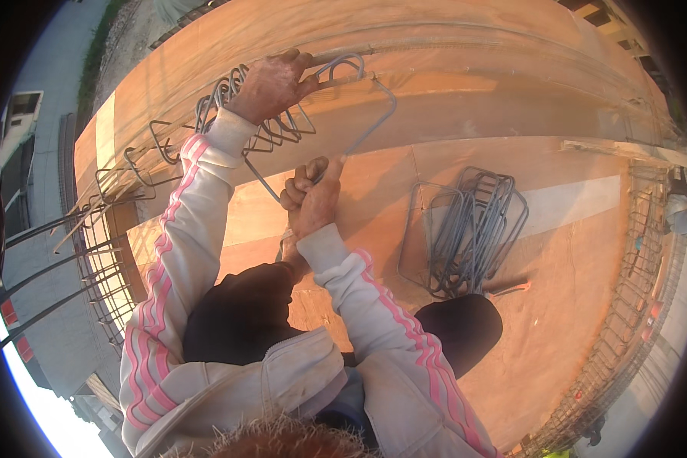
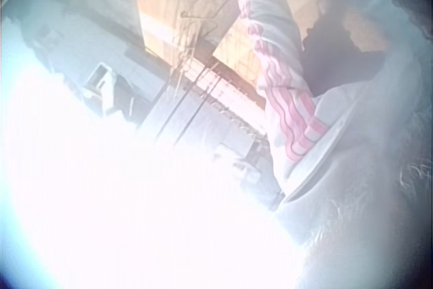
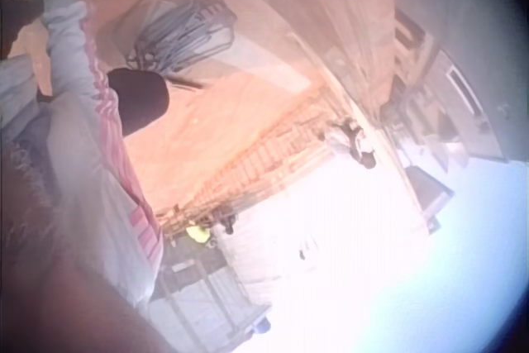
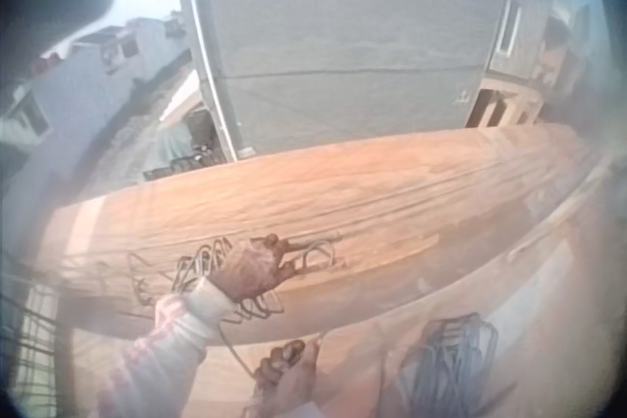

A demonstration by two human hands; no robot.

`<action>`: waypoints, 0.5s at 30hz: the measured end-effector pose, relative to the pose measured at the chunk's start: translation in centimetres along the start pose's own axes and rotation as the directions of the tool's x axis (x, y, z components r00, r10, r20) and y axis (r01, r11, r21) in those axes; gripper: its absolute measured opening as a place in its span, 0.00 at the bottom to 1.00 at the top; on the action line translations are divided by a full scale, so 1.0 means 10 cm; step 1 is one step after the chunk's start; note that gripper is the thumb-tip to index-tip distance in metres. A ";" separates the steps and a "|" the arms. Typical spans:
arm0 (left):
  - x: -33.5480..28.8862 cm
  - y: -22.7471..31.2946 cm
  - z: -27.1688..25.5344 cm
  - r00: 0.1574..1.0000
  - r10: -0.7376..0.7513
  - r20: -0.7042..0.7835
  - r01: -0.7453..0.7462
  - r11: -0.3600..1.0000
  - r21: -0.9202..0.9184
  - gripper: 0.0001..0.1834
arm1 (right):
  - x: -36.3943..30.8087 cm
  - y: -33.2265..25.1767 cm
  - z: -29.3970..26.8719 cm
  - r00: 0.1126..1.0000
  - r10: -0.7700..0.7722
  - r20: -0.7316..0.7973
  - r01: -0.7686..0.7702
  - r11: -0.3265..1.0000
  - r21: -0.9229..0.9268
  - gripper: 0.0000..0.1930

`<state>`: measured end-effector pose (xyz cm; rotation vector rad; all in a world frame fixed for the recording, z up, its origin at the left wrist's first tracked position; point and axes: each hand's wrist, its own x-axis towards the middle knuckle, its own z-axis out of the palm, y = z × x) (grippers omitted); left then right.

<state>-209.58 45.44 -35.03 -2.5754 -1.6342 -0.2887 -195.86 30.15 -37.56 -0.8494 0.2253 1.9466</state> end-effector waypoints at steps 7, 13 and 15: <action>0.06 -0.01 0.07 0.995 0.027 0.101 -0.044 0.984 0.175 0.16 | 0.17 -0.14 0.04 0.995 -0.037 0.088 0.038 0.999 -0.011 0.29; 0.15 -0.21 0.16 0.991 0.083 -0.109 -0.075 0.994 0.079 0.13 | 0.47 -0.69 -0.15 0.987 0.123 0.101 -0.098 0.970 -0.224 0.29; 0.16 -0.23 0.19 0.998 -0.038 -0.044 0.039 0.999 0.030 0.15 | 0.54 -0.90 -0.19 0.977 0.172 0.127 -0.131 0.950 -0.285 0.30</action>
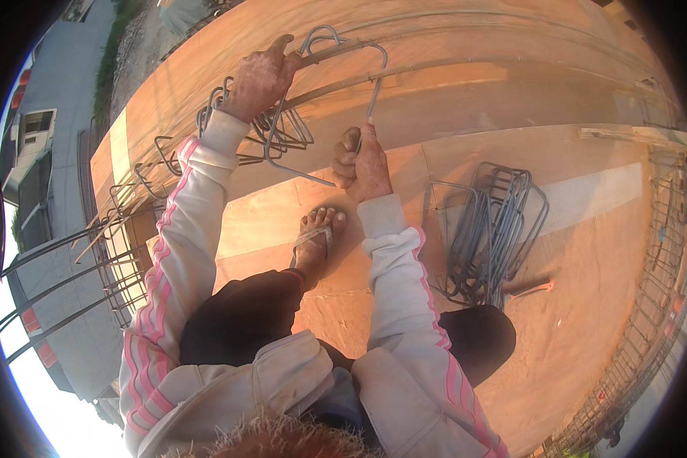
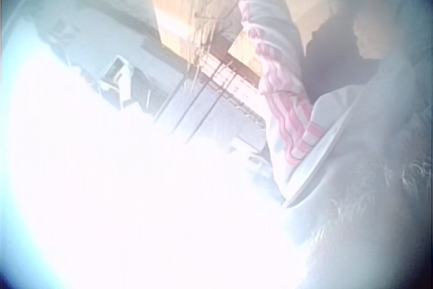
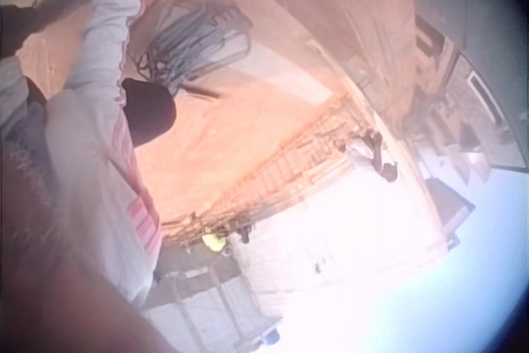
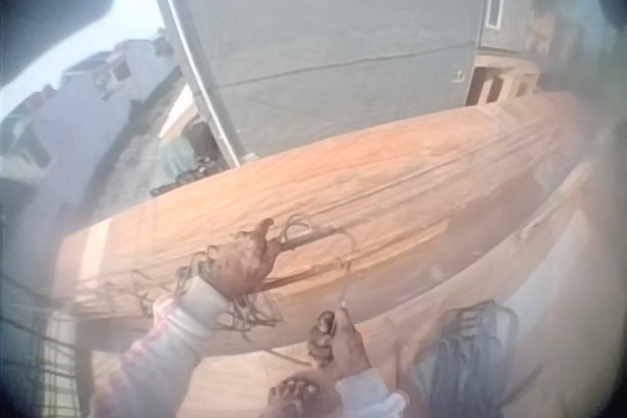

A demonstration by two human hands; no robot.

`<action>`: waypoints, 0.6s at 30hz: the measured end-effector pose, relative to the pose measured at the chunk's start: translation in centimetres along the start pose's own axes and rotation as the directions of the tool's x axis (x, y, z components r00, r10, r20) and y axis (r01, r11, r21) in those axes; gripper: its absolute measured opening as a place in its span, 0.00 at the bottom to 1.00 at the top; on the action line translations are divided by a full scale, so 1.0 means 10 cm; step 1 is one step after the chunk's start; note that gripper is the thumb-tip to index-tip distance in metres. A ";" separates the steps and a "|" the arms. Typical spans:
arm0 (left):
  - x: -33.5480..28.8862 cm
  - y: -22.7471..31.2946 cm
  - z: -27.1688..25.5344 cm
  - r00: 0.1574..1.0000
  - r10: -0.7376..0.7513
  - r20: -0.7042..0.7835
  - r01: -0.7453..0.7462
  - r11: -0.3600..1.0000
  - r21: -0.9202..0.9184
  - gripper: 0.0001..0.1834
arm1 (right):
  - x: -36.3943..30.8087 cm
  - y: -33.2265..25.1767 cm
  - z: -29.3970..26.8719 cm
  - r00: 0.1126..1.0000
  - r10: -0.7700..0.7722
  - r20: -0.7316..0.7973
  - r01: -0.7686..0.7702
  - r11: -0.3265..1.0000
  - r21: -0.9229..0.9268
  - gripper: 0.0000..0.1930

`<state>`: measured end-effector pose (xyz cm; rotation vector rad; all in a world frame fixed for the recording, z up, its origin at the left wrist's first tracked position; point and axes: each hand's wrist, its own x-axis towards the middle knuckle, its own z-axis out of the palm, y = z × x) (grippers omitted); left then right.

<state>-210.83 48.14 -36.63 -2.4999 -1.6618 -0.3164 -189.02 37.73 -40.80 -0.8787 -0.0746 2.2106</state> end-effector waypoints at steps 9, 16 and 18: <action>0.29 -0.25 0.23 0.968 -0.225 0.111 0.247 0.930 -0.271 0.18 | 0.31 -0.37 -0.10 0.994 -0.079 0.074 0.078 0.997 0.015 0.40; 0.46 -0.10 -0.05 0.889 -0.329 0.317 0.388 0.179 -0.904 0.23 | 0.56 -0.53 -0.39 0.970 -0.147 0.194 0.217 0.884 -0.415 0.40; 0.33 0.04 -0.27 0.884 -0.363 0.296 0.404 0.270 -0.874 0.23 | 0.54 -0.55 -0.44 0.952 -0.290 0.094 0.285 0.736 -0.614 0.40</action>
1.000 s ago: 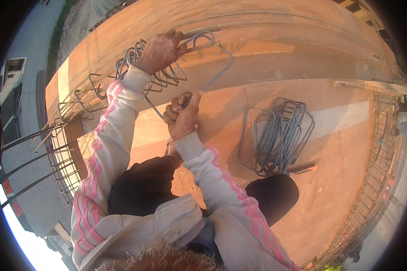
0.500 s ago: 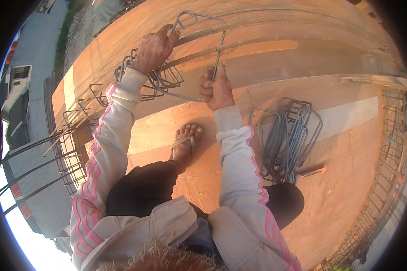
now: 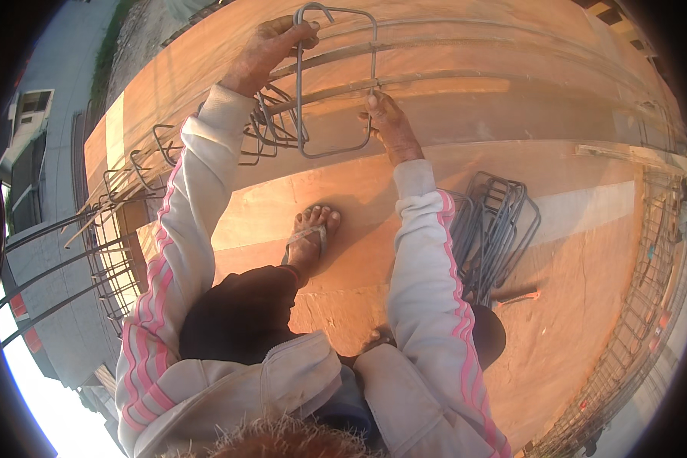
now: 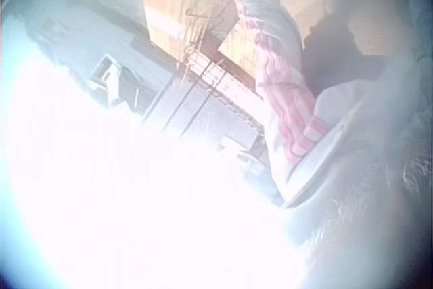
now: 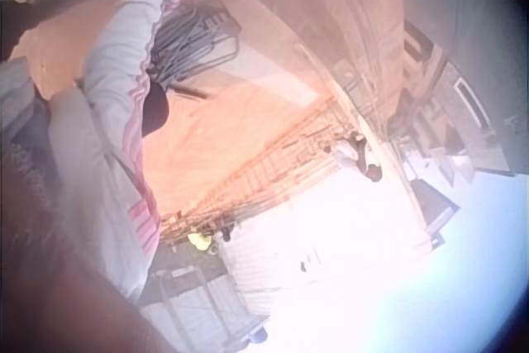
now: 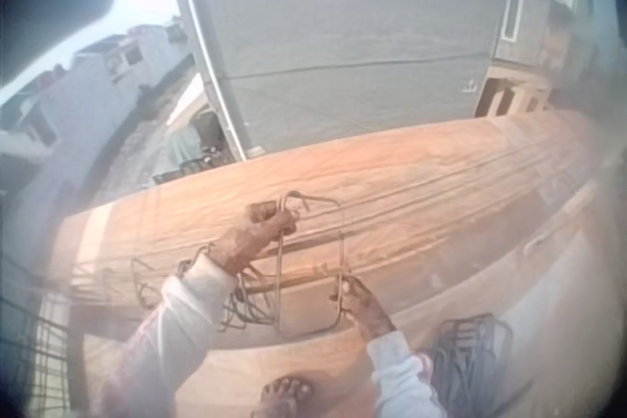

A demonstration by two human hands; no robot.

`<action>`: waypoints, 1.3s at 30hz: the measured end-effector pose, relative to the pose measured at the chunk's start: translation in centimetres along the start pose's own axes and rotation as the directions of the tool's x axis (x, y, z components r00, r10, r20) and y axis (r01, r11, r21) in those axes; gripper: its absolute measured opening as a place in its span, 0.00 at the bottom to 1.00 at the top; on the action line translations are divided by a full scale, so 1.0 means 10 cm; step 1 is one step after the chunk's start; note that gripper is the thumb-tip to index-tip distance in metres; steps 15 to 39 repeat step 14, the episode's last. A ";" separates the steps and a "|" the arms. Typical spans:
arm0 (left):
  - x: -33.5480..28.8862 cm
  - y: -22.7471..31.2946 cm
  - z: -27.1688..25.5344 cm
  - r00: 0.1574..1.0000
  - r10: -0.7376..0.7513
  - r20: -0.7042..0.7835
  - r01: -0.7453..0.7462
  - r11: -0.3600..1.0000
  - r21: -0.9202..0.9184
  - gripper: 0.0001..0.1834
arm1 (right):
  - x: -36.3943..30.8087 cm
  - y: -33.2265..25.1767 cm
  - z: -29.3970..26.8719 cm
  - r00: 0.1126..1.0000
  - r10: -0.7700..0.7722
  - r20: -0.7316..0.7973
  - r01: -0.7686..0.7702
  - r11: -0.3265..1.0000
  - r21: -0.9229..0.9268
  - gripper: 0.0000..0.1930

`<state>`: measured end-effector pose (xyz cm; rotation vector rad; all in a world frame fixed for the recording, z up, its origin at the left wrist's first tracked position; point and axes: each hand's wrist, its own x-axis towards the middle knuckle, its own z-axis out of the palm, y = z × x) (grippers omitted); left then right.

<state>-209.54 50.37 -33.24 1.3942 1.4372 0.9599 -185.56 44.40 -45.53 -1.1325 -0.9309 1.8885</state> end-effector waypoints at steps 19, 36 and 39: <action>-1.31 -0.31 0.43 0.931 0.323 -0.173 -0.102 0.683 0.723 0.14 | -0.40 -0.29 -0.35 0.996 0.049 -0.074 -0.068 0.958 -0.277 0.34; -1.31 -0.31 0.43 0.931 0.323 -0.173 -0.102 0.683 0.723 0.14 | -0.40 -0.29 -0.35 0.996 0.049 -0.074 -0.068 0.958 -0.277 0.34; -1.31 -0.31 0.43 0.931 0.323 -0.173 -0.102 0.683 0.723 0.14 | -0.40 -0.29 -0.35 0.996 0.049 -0.074 -0.068 0.958 -0.277 0.34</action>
